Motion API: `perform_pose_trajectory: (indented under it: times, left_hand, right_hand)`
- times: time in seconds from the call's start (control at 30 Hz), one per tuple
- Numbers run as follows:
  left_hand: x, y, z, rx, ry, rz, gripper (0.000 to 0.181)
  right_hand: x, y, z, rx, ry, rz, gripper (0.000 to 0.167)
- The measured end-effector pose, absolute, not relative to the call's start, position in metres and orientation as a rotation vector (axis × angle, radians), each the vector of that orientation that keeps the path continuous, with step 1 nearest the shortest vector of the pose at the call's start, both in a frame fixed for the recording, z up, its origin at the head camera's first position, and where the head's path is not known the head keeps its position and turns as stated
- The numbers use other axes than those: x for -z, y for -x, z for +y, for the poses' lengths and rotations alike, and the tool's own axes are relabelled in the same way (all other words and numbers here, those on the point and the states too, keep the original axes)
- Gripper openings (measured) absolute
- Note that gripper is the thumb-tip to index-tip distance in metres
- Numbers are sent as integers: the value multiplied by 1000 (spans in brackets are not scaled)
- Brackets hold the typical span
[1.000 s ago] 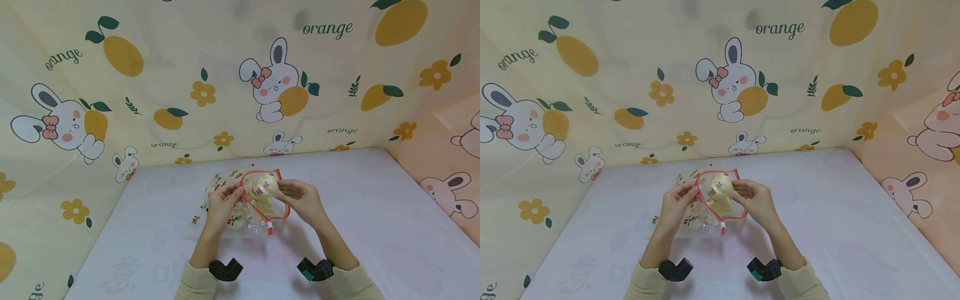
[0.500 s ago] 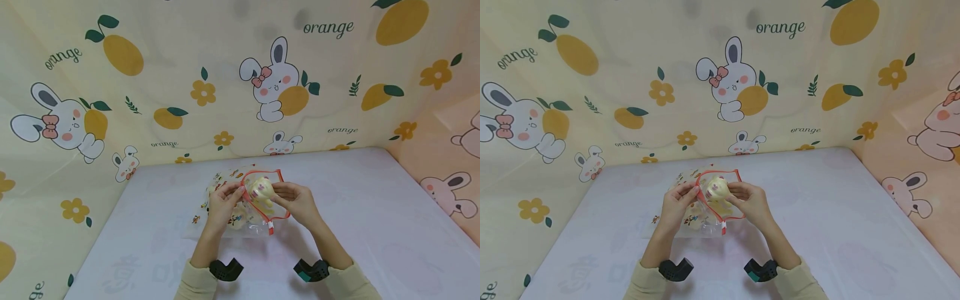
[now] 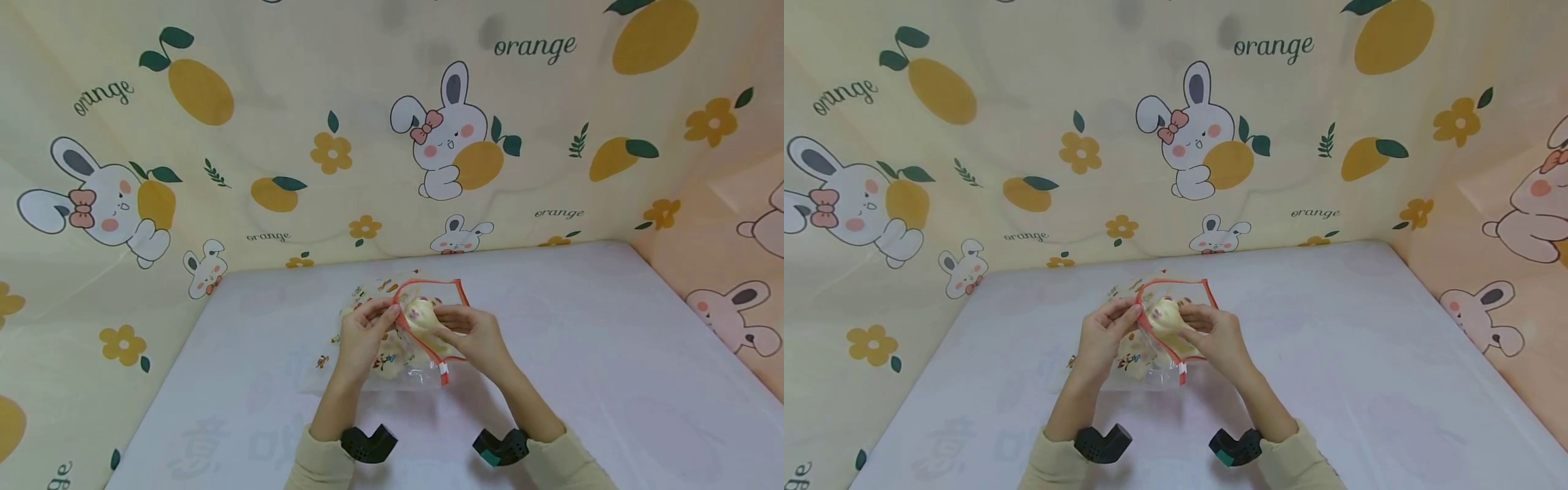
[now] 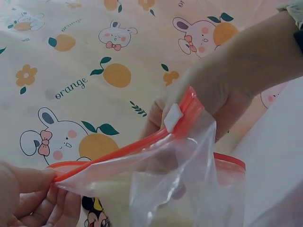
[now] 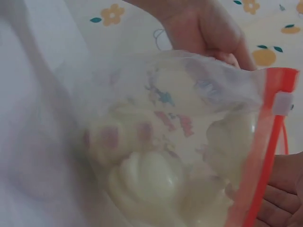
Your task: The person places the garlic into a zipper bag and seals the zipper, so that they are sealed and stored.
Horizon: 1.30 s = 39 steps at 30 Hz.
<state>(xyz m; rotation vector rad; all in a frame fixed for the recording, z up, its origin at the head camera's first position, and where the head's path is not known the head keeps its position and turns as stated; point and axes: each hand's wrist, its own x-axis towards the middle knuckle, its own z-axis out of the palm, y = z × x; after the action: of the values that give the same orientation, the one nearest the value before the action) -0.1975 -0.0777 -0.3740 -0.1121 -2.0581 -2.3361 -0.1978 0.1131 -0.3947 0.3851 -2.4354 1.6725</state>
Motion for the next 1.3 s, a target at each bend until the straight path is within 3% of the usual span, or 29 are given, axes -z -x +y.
perform_pose_trajectory:
  times: [0.4,0.73,1.3]
  left_hand:
    - [376,196,-79,2306,274,-2004,31]
    - [371,195,-79,2326,156,-2013,27]
    - [373,198,-82,2307,99,-1991,25]
  right_hand:
    - [395,194,106,-1543,-408,-2404,29]
    - [390,192,110,-1475,-469,-2428,28]
    - [376,199,151,-1473,-260,-2508,27]
